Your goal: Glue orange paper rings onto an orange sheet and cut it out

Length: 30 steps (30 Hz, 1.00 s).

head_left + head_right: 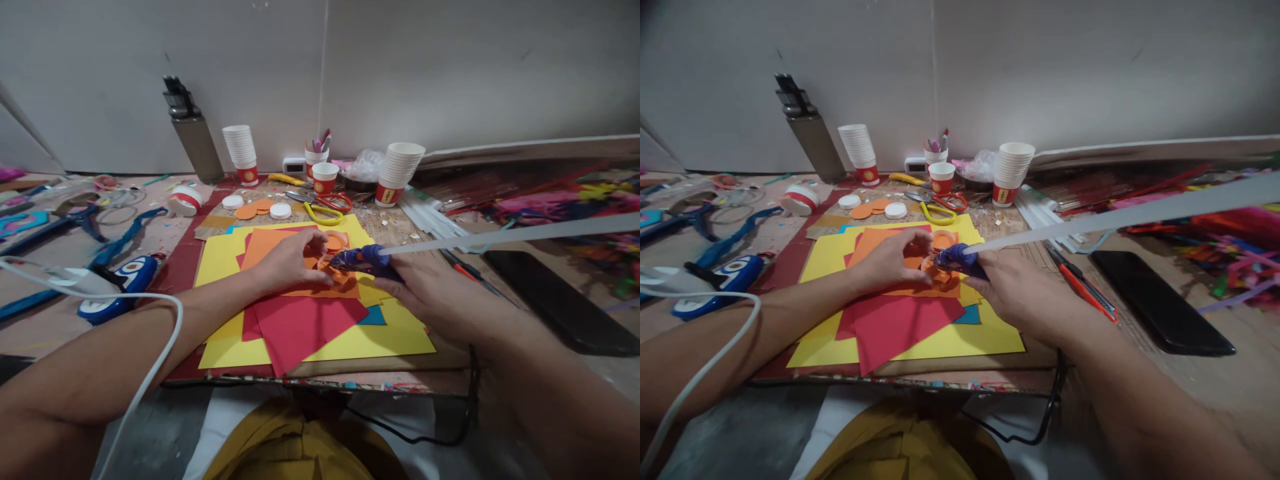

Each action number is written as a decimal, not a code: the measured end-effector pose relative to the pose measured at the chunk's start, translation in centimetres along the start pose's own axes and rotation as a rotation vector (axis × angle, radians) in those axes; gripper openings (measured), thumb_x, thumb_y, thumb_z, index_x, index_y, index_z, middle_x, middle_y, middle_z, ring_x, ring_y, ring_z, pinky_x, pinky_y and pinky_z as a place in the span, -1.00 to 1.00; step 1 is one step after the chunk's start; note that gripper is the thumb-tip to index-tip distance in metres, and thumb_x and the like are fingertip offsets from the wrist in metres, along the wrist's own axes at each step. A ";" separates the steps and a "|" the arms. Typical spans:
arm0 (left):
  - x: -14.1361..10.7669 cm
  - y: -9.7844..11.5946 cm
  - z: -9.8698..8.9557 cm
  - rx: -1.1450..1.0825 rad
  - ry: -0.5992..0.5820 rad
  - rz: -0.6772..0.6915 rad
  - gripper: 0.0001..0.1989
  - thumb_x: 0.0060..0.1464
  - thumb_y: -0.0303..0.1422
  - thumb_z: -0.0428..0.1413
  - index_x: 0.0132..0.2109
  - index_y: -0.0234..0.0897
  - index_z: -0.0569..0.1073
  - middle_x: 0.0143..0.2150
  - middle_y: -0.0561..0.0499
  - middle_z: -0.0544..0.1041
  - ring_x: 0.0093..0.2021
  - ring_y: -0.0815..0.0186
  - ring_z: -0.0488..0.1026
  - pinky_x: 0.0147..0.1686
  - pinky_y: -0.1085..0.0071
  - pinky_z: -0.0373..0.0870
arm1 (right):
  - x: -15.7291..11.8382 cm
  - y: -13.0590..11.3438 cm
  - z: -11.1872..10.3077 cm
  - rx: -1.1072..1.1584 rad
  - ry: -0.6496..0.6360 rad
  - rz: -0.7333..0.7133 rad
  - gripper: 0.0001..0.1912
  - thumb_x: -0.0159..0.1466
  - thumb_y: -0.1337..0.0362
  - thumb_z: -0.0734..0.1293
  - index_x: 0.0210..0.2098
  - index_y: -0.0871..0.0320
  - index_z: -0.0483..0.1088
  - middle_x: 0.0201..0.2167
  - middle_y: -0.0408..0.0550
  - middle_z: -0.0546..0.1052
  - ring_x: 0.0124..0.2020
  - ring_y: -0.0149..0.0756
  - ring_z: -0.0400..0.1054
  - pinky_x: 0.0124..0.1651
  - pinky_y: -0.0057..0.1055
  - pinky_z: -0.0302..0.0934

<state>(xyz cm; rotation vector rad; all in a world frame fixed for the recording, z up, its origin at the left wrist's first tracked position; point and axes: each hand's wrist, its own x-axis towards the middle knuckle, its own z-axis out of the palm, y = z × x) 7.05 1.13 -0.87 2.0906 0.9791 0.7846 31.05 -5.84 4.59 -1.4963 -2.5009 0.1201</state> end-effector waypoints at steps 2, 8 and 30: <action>0.0 0.1 0.0 0.005 -0.005 0.006 -0.39 -0.22 -0.21 0.37 -0.02 -0.25 0.35 -0.13 -0.03 0.50 -0.14 0.25 0.47 -0.06 0.27 0.39 | 0.0 0.0 0.0 0.002 0.006 -0.011 -0.69 0.36 0.11 0.18 -0.14 0.17 0.43 -0.24 0.09 0.58 -0.22 -0.10 0.46 -0.20 -0.26 0.31; 0.1 0.1 -0.2 0.173 0.012 0.083 -0.45 -0.19 -0.16 0.36 -0.05 -0.24 0.40 -0.07 -0.06 0.45 -0.06 0.19 0.41 -0.01 0.23 0.35 | 0.0 -0.1 -0.2 -0.014 0.004 0.005 -0.69 0.36 0.11 0.18 -0.15 0.17 0.45 -0.26 0.10 0.58 -0.23 -0.08 0.46 -0.22 -0.25 0.31; 0.3 -0.6 -0.1 0.266 0.022 0.156 -0.58 -0.18 -0.13 0.36 -0.16 -0.18 0.51 -0.04 -0.06 0.35 0.06 0.13 0.29 0.12 0.12 0.26 | 0.2 0.2 0.4 0.041 0.043 -0.023 -0.74 0.34 0.17 0.21 -0.12 0.18 0.43 -0.24 0.10 0.58 -0.23 -0.09 0.46 -0.22 -0.28 0.29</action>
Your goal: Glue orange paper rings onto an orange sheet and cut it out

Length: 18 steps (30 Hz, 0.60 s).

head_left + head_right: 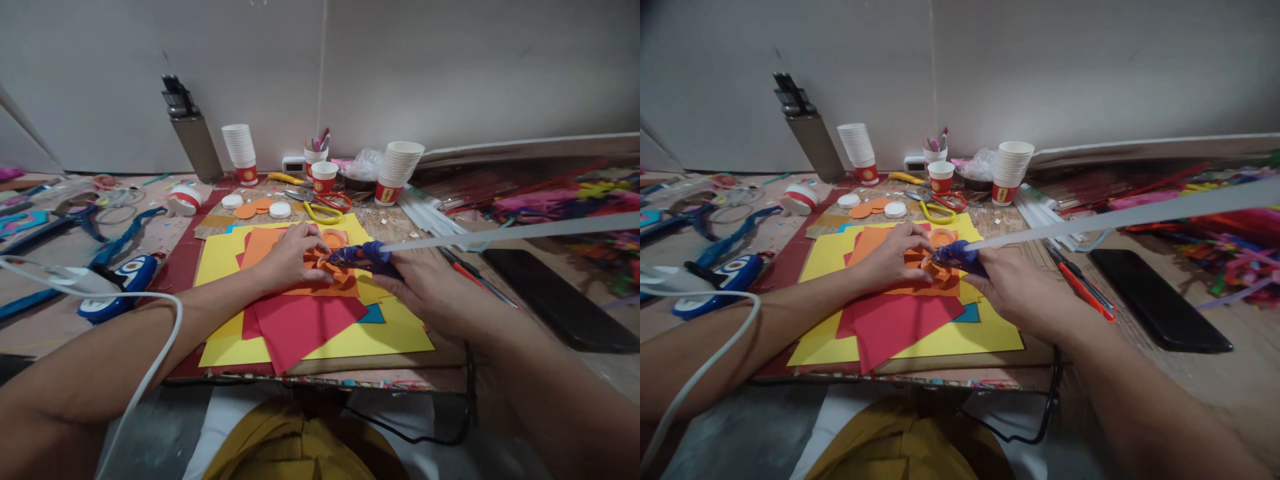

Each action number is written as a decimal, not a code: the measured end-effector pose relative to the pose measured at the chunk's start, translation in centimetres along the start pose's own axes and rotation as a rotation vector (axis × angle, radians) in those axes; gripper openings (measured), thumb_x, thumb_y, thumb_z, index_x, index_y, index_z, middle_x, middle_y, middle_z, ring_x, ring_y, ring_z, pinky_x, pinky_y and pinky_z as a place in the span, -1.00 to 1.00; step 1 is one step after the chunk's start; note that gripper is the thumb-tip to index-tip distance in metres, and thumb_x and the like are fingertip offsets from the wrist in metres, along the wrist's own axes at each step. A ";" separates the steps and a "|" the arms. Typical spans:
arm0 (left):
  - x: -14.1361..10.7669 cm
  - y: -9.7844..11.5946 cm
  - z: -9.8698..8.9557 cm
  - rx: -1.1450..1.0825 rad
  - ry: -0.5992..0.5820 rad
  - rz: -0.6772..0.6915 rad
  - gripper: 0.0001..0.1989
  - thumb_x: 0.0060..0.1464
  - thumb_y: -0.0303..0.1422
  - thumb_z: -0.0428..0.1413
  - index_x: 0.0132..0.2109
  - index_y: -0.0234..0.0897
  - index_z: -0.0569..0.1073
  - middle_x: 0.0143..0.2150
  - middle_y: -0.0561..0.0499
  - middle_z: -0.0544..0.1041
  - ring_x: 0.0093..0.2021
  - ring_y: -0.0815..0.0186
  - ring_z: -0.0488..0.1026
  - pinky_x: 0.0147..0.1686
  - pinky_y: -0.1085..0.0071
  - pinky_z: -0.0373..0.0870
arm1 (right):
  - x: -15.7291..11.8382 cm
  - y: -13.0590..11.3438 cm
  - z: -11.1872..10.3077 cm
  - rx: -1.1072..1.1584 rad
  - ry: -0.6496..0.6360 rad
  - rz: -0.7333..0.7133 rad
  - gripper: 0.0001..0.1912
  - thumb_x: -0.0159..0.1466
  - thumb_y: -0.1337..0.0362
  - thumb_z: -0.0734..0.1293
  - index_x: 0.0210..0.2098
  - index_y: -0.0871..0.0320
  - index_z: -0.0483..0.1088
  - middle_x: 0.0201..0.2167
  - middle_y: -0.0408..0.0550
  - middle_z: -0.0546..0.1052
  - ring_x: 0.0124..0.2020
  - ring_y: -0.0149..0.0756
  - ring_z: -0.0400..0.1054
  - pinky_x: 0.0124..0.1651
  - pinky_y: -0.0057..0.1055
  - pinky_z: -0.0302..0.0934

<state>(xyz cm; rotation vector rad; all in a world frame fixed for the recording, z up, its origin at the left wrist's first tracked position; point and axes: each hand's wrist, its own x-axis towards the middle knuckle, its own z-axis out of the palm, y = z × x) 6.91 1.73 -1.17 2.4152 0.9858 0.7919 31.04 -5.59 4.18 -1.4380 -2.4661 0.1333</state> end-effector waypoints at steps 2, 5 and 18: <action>0.1 0.0 0.0 0.001 -0.012 -0.004 -0.61 -0.18 -0.14 0.35 -0.19 -0.18 0.52 -0.05 -0.06 0.36 0.05 0.14 0.29 0.12 0.13 0.27 | 0.1 0.0 0.1 -0.024 0.007 -0.008 -0.75 0.34 0.18 0.21 -0.14 0.19 0.43 -0.26 0.11 0.58 -0.25 -0.09 0.46 -0.24 -0.28 0.29; 0.1 0.0 0.1 -0.016 -0.015 0.000 -0.63 -0.18 -0.14 0.36 -0.21 -0.18 0.53 -0.04 -0.05 0.35 0.06 0.14 0.29 0.12 0.14 0.26 | 0.1 -0.1 0.3 -0.060 0.020 -0.028 -0.76 0.35 0.17 0.22 -0.14 0.17 0.41 -0.25 0.10 0.58 -0.24 -0.11 0.45 -0.24 -0.30 0.28; 0.3 0.2 -0.1 -0.034 -0.040 -0.045 -0.54 -0.21 -0.17 0.37 -0.14 -0.20 0.46 -0.07 -0.06 0.34 0.04 0.12 0.29 0.08 0.12 0.28 | -0.2 0.3 0.8 -0.069 0.028 -0.075 -0.71 0.38 0.21 0.18 0.00 0.19 0.38 -0.17 0.09 0.57 -0.20 -0.12 0.46 -0.20 -0.29 0.27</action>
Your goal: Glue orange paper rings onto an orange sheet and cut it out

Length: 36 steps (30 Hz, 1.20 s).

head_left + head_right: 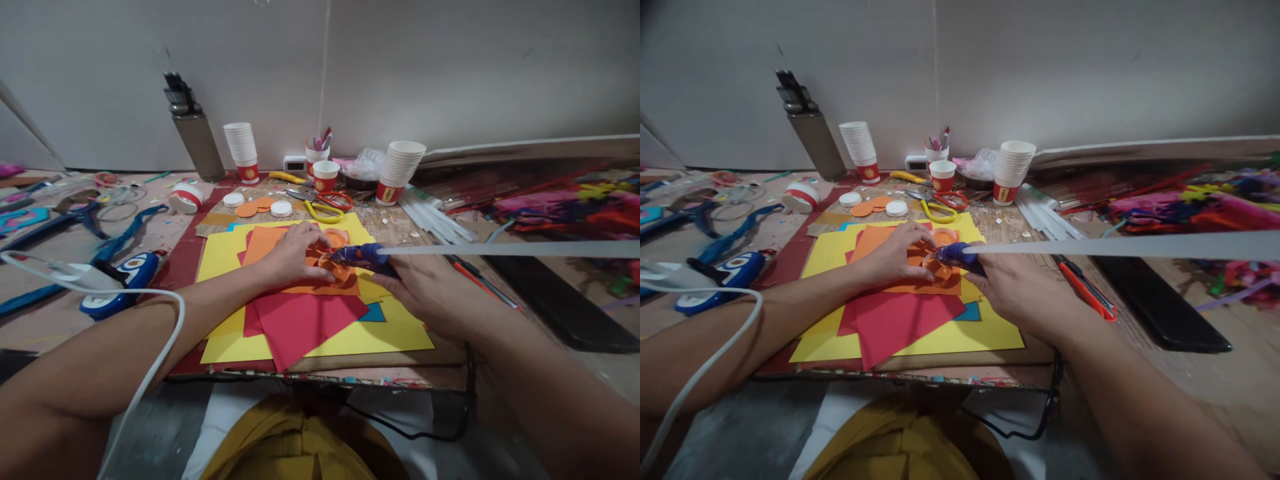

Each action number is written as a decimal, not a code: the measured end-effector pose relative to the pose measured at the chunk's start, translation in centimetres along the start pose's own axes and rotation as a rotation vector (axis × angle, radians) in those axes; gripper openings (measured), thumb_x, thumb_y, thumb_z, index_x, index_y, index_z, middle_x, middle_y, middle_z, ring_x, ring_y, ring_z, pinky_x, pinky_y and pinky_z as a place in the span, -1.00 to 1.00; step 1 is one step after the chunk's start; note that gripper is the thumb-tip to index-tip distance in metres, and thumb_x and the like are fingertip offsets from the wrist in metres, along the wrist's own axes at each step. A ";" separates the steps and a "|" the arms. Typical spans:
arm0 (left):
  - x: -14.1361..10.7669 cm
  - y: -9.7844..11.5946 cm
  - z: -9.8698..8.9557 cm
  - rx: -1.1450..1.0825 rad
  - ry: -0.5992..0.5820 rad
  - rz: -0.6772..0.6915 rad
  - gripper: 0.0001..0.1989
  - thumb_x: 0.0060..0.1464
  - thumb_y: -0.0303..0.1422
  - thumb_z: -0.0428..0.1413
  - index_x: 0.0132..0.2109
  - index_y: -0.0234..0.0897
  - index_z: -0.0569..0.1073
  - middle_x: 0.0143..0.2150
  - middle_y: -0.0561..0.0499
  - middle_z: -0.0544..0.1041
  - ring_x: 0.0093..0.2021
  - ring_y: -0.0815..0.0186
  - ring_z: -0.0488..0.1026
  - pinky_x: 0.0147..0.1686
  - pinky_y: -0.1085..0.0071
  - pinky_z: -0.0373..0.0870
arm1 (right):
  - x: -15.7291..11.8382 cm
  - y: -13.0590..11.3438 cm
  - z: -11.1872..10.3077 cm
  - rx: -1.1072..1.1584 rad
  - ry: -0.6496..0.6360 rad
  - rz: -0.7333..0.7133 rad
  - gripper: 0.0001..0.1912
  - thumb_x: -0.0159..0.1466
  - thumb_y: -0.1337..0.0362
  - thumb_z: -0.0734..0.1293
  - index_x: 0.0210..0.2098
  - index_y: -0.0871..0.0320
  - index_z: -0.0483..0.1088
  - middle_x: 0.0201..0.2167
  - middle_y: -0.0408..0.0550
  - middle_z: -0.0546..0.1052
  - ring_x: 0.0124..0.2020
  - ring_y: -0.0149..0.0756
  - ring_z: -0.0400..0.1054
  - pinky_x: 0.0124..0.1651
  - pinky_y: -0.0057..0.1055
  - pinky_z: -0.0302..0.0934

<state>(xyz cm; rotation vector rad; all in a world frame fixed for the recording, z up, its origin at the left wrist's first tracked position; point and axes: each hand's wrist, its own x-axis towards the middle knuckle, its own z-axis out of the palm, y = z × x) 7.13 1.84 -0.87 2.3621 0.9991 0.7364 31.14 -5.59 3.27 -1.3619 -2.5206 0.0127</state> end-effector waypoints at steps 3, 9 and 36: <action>0.0 0.2 -0.1 0.021 0.009 -0.008 -0.50 -0.21 -0.17 0.37 -0.11 -0.21 0.43 -0.06 -0.06 0.35 0.04 0.11 0.28 0.08 0.11 0.27 | -0.1 0.0 -0.3 -0.008 -0.013 0.012 -0.72 0.37 0.22 0.17 -0.05 0.18 0.41 -0.18 0.09 0.57 -0.20 -0.11 0.47 -0.17 -0.27 0.29; 0.0 0.0 0.0 -0.012 0.000 -0.009 -0.58 -0.21 -0.15 0.37 -0.20 -0.20 0.49 -0.06 -0.07 0.32 0.05 0.11 0.28 0.10 0.12 0.26 | -0.1 -0.1 -0.8 -0.033 -0.041 0.030 -0.71 0.36 0.23 0.17 -0.06 0.23 0.42 -0.21 0.11 0.58 -0.22 -0.12 0.47 -0.18 -0.28 0.29; 0.3 -0.3 0.1 -0.025 -0.017 -0.061 -0.60 -0.23 -0.12 0.35 -0.22 -0.17 0.51 -0.03 -0.06 0.31 0.07 0.06 0.27 0.10 0.07 0.25 | -0.1 -0.6 -1.4 -0.190 -0.084 0.017 -0.68 0.39 0.18 0.12 -0.18 0.19 0.44 -0.34 0.04 0.55 -0.41 -0.21 0.37 -0.37 -0.34 0.15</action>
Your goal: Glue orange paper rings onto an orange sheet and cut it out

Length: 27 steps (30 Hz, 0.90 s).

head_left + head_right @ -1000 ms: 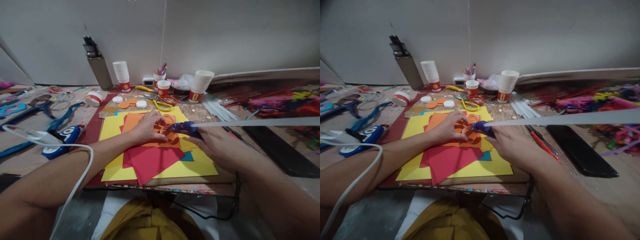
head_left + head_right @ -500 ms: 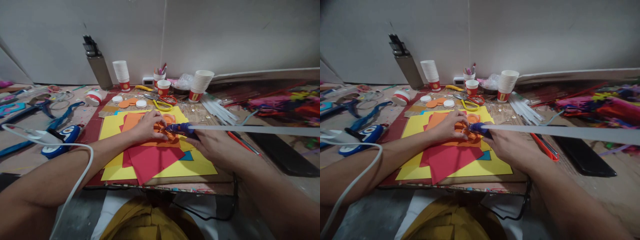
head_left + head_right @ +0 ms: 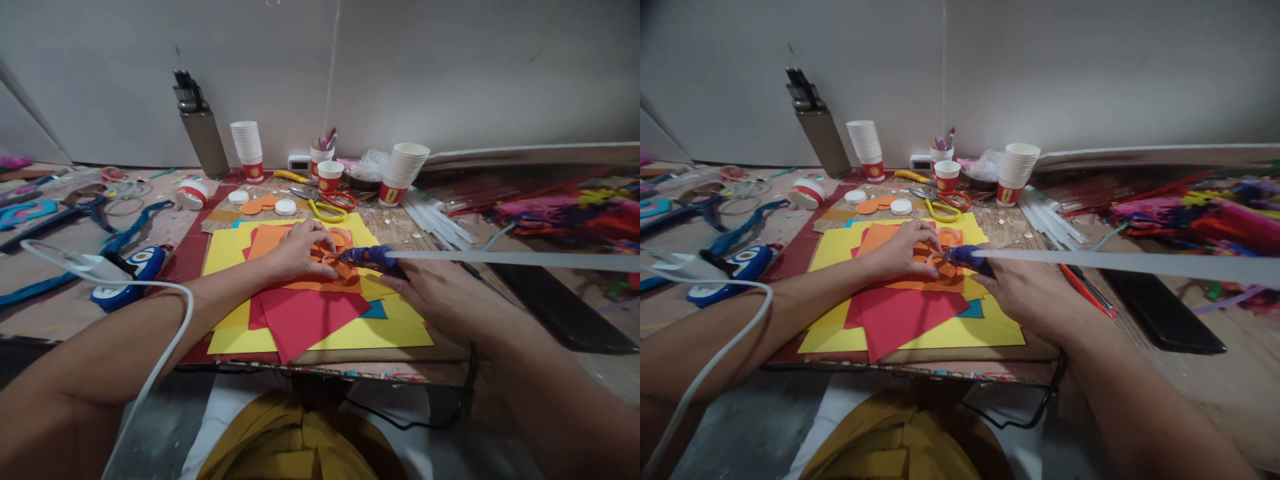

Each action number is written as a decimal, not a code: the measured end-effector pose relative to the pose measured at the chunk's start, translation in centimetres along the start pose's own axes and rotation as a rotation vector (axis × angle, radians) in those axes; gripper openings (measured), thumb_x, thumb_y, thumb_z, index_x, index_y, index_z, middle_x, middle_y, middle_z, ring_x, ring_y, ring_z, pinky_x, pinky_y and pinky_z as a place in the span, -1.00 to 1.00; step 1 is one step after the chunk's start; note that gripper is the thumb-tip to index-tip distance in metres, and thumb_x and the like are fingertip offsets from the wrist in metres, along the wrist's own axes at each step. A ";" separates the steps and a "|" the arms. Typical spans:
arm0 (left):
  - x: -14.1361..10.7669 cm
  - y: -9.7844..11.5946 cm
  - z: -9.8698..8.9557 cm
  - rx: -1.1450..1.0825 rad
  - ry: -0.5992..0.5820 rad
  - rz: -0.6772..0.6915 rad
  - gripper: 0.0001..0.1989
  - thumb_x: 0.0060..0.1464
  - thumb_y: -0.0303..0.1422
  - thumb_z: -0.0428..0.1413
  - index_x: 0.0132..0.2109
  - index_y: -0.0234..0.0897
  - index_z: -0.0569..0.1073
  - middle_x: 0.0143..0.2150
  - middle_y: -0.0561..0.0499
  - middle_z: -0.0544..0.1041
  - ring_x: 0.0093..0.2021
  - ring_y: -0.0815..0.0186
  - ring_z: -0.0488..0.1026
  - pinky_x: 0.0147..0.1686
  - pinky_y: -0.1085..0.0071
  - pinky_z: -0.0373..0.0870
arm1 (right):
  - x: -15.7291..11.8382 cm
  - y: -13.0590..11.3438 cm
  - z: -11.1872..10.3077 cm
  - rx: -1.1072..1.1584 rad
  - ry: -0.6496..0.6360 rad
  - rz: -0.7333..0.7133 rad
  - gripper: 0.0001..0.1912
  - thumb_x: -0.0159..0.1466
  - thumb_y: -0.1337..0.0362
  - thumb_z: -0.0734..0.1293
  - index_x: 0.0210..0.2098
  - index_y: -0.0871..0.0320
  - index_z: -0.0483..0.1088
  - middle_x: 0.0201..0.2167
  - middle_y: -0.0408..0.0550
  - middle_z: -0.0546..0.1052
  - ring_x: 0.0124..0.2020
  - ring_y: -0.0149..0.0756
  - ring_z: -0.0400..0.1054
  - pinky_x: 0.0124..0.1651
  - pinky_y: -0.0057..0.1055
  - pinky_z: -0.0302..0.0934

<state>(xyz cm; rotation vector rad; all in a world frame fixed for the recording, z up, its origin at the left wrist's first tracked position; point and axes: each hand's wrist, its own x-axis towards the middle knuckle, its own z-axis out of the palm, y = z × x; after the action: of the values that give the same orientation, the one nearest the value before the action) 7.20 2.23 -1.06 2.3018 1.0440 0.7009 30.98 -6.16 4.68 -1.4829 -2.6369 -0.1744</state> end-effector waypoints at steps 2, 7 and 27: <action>0.0 0.0 0.0 0.011 0.007 0.000 -0.56 -0.25 -0.11 0.35 -0.19 -0.17 0.49 -0.02 -0.06 0.33 0.08 0.05 0.27 0.10 0.05 0.26 | 0.0 0.0 -0.1 0.017 -0.019 0.045 -0.69 0.38 0.17 0.13 -0.19 0.20 0.44 -0.33 0.05 0.55 -0.38 -0.20 0.39 -0.33 -0.34 0.18; -0.1 0.2 -0.3 0.013 0.046 0.012 -0.24 -0.32 -0.14 0.39 0.09 -0.17 0.38 0.16 -0.16 0.31 0.21 -0.03 0.20 0.20 -0.02 0.14 | -0.1 0.2 0.0 0.070 -0.029 0.031 -0.69 0.38 0.21 0.13 -0.12 0.19 0.45 -0.27 0.08 0.56 -0.30 -0.18 0.42 -0.27 -0.33 0.22; 0.4 -0.6 -0.8 -0.898 0.344 -0.205 -0.71 0.06 -0.26 0.18 -0.07 -0.25 0.48 -0.20 -0.05 0.59 -0.21 0.34 0.50 -0.29 0.45 0.34 | -0.4 0.0 -0.3 0.147 0.000 0.044 -0.66 0.39 0.13 0.12 -0.09 0.13 0.44 -0.38 0.02 0.56 -0.38 -0.18 0.42 -0.38 -0.36 0.21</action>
<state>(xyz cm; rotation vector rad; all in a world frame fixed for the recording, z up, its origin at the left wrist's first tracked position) 6.61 3.12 -0.77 1.3159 0.8355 1.2014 31.20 -6.49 4.93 -1.4915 -2.5523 0.0238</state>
